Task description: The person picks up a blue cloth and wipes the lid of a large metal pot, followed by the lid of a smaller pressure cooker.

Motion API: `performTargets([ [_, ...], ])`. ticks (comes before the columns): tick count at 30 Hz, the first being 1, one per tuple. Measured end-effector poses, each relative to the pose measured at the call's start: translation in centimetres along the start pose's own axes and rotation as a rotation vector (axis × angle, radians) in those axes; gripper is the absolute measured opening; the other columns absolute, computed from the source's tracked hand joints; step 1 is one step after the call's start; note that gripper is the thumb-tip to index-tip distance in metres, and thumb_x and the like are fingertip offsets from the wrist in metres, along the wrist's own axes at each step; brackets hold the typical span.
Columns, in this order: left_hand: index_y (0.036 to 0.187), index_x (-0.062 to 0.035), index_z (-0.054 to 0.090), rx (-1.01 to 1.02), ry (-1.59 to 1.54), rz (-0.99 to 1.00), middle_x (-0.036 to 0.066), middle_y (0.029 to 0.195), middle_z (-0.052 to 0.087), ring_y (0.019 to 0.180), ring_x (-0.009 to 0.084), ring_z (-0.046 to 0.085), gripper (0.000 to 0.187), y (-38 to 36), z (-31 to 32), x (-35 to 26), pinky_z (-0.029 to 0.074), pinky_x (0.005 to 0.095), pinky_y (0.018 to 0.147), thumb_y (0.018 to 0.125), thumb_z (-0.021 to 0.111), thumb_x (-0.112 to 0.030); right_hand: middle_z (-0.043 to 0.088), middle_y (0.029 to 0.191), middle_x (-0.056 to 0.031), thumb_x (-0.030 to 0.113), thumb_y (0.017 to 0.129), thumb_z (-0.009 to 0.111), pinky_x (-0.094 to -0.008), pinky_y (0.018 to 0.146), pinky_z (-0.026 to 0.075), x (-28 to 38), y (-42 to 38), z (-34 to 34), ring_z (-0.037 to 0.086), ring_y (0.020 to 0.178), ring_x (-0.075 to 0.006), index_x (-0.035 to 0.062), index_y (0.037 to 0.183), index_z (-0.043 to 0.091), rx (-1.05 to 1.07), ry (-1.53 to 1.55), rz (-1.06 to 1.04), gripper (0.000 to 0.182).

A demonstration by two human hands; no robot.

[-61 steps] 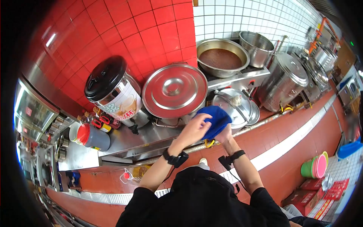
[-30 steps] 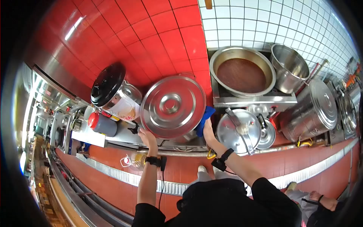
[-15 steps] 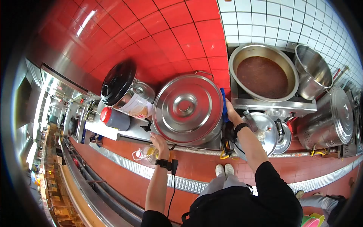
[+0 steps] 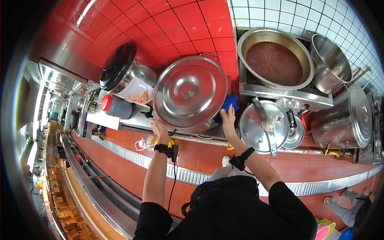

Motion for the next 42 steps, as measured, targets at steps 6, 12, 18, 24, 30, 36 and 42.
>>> performTargets([
  [6, 0.120, 0.0158, 0.057, -0.051, -0.090, -0.038, 0.037, 0.123, 0.059, 0.113, 0.0509, 0.055, 0.069, -2.2, -0.6, -2.2, 0.040, 0.0502, 0.099, 0.104, 0.028, -0.045, 0.027, 0.154, -0.0277, 0.001, 0.081, 0.064, -0.0444, 0.114, 0.027, 5.5, -2.5, -3.0, 0.033, 0.137, -0.0411, 0.0193, 0.161, 0.019, -0.042, 0.254, -0.095, 0.093],
  [12, 0.121, 0.0165, 0.057, -0.041, -0.084, -0.090, 0.039, 0.124, 0.058, 0.116, 0.0519, 0.055, 0.068, -1.1, -0.3, -1.6, 0.040, 0.0512, 0.100, 0.104, 0.029, -0.043, 0.063, 0.109, -0.0087, -0.005, 0.074, 0.064, -0.0337, 0.086, 0.052, 1.9, 1.4, -4.5, 0.063, 0.094, -0.0199, 0.0029, 0.137, 0.048, -0.126, 0.988, 0.384, 0.066],
  [18, 0.113, 0.0130, 0.061, -0.112, -0.047, -0.040, 0.029, 0.101, 0.067, 0.090, 0.0412, 0.063, 0.067, -0.2, 0.4, -0.1, 0.046, 0.0474, 0.085, 0.102, 0.030, -0.046, 0.068, 0.098, -0.0047, -0.003, 0.078, 0.066, -0.0301, 0.081, 0.053, 5.6, -1.2, -5.1, 0.064, 0.087, -0.0138, 0.0004, 0.124, 0.060, 0.072, 0.885, 0.271, 0.046],
  [24, 0.111, 0.0109, 0.054, -0.069, -0.138, 0.109, 0.030, 0.111, 0.062, 0.101, 0.0412, 0.059, 0.055, -4.2, -1.2, -5.6, 0.042, 0.0454, 0.094, 0.104, 0.040, -0.041, 0.066, 0.106, -0.0094, -0.002, 0.081, 0.069, -0.0289, 0.084, 0.051, 7.0, -4.0, -4.2, 0.063, 0.094, -0.0133, -0.0022, 0.128, 0.050, -0.027, 0.624, 0.060, 0.051],
  [30, 0.116, 0.0097, 0.050, -0.035, -0.200, 0.100, 0.029, 0.116, 0.060, 0.107, 0.0402, 0.057, 0.057, -5.0, -1.3, -6.1, 0.040, 0.0444, 0.098, 0.103, 0.040, -0.044, 0.060, 0.114, -0.0076, 0.000, 0.090, 0.060, -0.0296, 0.093, 0.045, 8.9, -0.2, -5.5, 0.057, 0.102, -0.0150, 0.0012, 0.129, 0.050, -0.205, 0.634, -0.027, 0.040],
  [36, 0.125, 0.0113, 0.048, -0.022, -0.194, -0.019, 0.034, 0.127, 0.056, 0.117, 0.0460, 0.053, 0.061, -3.7, -0.8, -4.2, 0.038, 0.0463, 0.102, 0.105, 0.033, -0.044, 0.057, 0.123, -0.0150, 0.010, 0.094, 0.052, -0.0370, 0.103, 0.041, 1.5, 1.8, -2.9, 0.055, 0.114, -0.0259, 0.0058, 0.143, 0.044, -0.231, 0.448, 0.148, 0.050],
  [42, 0.127, 0.0104, 0.050, -0.032, -0.228, -0.060, 0.034, 0.127, 0.057, 0.119, 0.0473, 0.053, 0.060, -3.9, -0.7, -3.9, 0.039, 0.0476, 0.103, 0.105, 0.032, -0.043, 0.062, 0.107, -0.0097, 0.015, 0.092, 0.053, -0.0436, 0.088, 0.050, -6.7, -0.5, 0.8, 0.061, 0.093, -0.0239, 0.0076, 0.122, 0.051, -0.060, 0.716, 0.865, 0.031],
])
Point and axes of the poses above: each hand's wrist, its own y-axis towards the middle knuckle, its own z-axis out of the palm, x = y × z, the point moved 5 cm from there along y, towards the middle knuckle
